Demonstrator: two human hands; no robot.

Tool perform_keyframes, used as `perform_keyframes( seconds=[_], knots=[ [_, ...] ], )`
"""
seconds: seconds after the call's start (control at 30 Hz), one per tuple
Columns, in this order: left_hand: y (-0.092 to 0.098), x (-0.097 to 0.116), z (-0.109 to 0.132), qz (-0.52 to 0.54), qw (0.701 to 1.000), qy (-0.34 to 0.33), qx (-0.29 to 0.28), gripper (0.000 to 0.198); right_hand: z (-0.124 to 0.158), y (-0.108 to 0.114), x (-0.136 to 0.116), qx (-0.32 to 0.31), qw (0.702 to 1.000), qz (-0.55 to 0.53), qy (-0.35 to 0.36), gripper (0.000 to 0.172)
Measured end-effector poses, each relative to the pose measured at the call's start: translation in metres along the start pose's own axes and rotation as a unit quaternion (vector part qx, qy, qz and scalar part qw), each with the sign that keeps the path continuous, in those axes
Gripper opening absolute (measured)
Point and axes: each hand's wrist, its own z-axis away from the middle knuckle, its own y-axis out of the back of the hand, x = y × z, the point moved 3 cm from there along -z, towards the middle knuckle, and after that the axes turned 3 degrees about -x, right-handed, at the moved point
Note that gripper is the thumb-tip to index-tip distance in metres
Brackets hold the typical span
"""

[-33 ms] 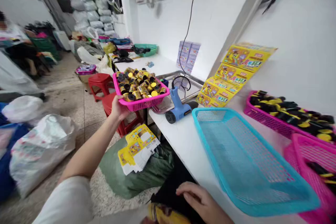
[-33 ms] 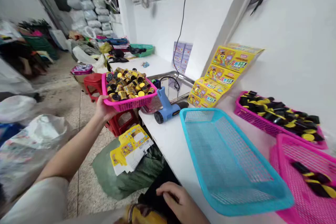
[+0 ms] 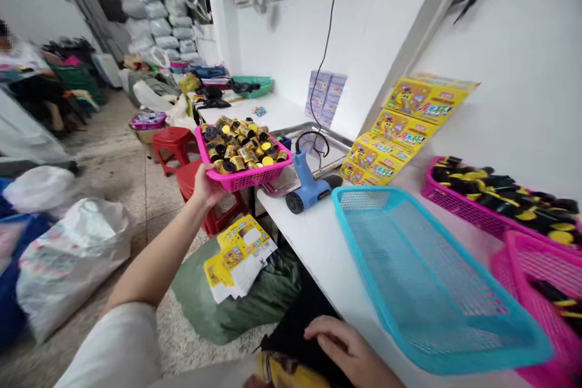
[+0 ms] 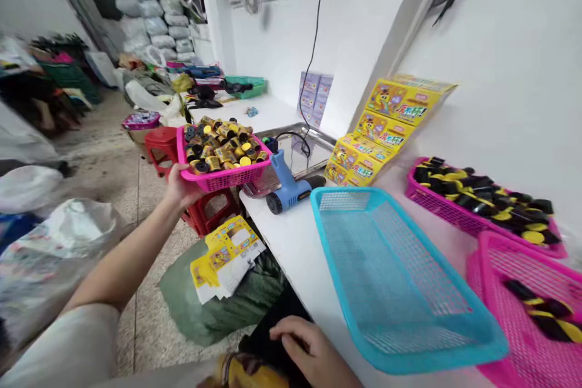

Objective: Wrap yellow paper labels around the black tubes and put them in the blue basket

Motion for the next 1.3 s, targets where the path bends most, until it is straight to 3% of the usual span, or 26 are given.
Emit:
perform_keyframes(
  seconds=[0.3, 0.63, 0.97, 1.1, 1.3],
  knots=[
    [-0.024, -0.012, -0.024, -0.048, 0.999, 0.023, 0.0, 0.023, 0.016, 0.009, -0.014, 0.011, 0.999, -0.03, 0.013, 0.045],
    [-0.046, -0.03, -0.046, -0.072, 0.997, 0.039, -0.014, 0.027, 0.02, 0.012, -0.011, 0.012, 0.999, -0.043, 0.032, 0.05],
    [-0.076, -0.068, -0.069, -0.035, 0.996, 0.064, -0.058, 0.043, 0.021, 0.011, -0.021, -0.015, 0.997, -0.046, 0.064, 0.051],
    [-0.08, -0.08, -0.072, -0.012, 0.997, 0.064, -0.044, 0.044, 0.021, 0.008, -0.017, -0.023, 0.996, -0.047, 0.071, 0.043],
    [-0.074, -0.081, -0.073, 0.012, 0.999, 0.041, 0.016, 0.032, 0.02, 0.006, -0.015, -0.051, 0.993, -0.034, 0.101, 0.033]
  ],
)
